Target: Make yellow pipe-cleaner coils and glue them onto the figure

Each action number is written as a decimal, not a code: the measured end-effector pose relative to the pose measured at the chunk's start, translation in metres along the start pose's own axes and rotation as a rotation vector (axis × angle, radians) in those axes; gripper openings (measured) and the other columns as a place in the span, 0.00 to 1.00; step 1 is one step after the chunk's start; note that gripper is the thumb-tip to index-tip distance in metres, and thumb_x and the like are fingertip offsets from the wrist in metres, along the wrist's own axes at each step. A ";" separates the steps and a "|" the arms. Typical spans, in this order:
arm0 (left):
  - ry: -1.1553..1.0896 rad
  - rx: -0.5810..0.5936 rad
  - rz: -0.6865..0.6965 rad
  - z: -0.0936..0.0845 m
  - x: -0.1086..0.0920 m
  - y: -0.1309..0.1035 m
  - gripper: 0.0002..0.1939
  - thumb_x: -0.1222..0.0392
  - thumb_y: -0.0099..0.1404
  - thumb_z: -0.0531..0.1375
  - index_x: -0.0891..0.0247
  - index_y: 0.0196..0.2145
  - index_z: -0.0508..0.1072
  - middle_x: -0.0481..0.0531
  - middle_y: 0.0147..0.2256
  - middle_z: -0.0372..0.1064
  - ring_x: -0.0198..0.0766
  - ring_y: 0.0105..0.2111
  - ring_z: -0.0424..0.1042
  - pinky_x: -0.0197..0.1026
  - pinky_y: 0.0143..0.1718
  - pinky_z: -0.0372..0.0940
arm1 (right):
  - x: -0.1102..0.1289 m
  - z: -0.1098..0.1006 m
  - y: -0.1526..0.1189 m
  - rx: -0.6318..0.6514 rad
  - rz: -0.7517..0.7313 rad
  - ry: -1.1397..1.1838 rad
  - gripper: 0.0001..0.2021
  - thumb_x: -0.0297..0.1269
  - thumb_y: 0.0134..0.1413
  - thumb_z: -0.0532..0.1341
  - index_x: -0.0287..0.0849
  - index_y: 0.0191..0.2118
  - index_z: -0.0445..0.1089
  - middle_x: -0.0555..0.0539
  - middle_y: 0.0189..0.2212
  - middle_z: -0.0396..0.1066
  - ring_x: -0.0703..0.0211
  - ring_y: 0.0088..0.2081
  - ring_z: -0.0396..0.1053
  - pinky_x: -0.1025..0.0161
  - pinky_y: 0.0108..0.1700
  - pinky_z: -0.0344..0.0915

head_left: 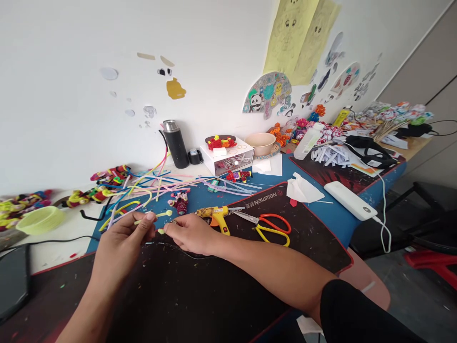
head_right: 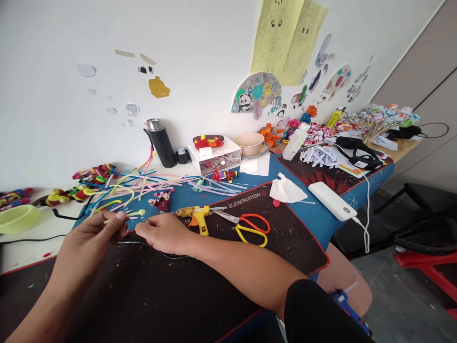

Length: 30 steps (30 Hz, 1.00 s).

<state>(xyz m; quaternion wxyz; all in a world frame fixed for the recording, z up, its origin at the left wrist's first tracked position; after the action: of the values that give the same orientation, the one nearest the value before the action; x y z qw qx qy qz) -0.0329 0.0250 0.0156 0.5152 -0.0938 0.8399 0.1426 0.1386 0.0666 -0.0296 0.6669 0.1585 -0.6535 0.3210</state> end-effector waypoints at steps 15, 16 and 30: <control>0.008 0.020 -0.044 0.001 0.004 0.002 0.30 0.24 0.58 0.70 0.55 0.26 0.77 0.48 0.24 0.73 0.40 0.25 0.68 0.40 0.27 0.63 | -0.006 0.000 0.005 -0.008 -0.019 0.071 0.21 0.46 0.69 0.65 0.46 0.27 0.59 0.58 0.20 0.54 0.67 0.20 0.49 0.66 0.24 0.47; 0.006 0.017 -0.049 0.001 0.004 0.002 0.31 0.23 0.57 0.70 0.55 0.26 0.77 0.47 0.24 0.73 0.40 0.25 0.68 0.40 0.27 0.63 | -0.005 0.000 0.005 -0.009 -0.021 0.083 0.21 0.46 0.69 0.65 0.46 0.27 0.58 0.59 0.20 0.54 0.67 0.20 0.48 0.66 0.23 0.46; 0.020 0.023 -0.080 0.003 0.010 0.004 0.33 0.21 0.51 0.72 0.55 0.30 0.81 0.47 0.26 0.78 0.42 0.26 0.73 0.40 0.29 0.66 | -0.001 0.003 0.003 0.000 0.017 0.132 0.20 0.41 0.70 0.64 0.46 0.27 0.58 0.60 0.19 0.53 0.69 0.18 0.47 0.67 0.21 0.44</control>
<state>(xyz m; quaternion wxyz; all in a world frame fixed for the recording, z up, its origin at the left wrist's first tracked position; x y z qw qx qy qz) -0.0365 0.0291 0.0059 0.5133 -0.1227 0.8421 0.1113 0.1346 0.0663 -0.0309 0.7056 0.1314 -0.6097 0.3364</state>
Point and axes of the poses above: each hand's wrist, its own y-axis towards the middle knuckle, its own z-axis out of the palm, x = y × z, the point moved 3 cm from there along y, towards the middle knuckle
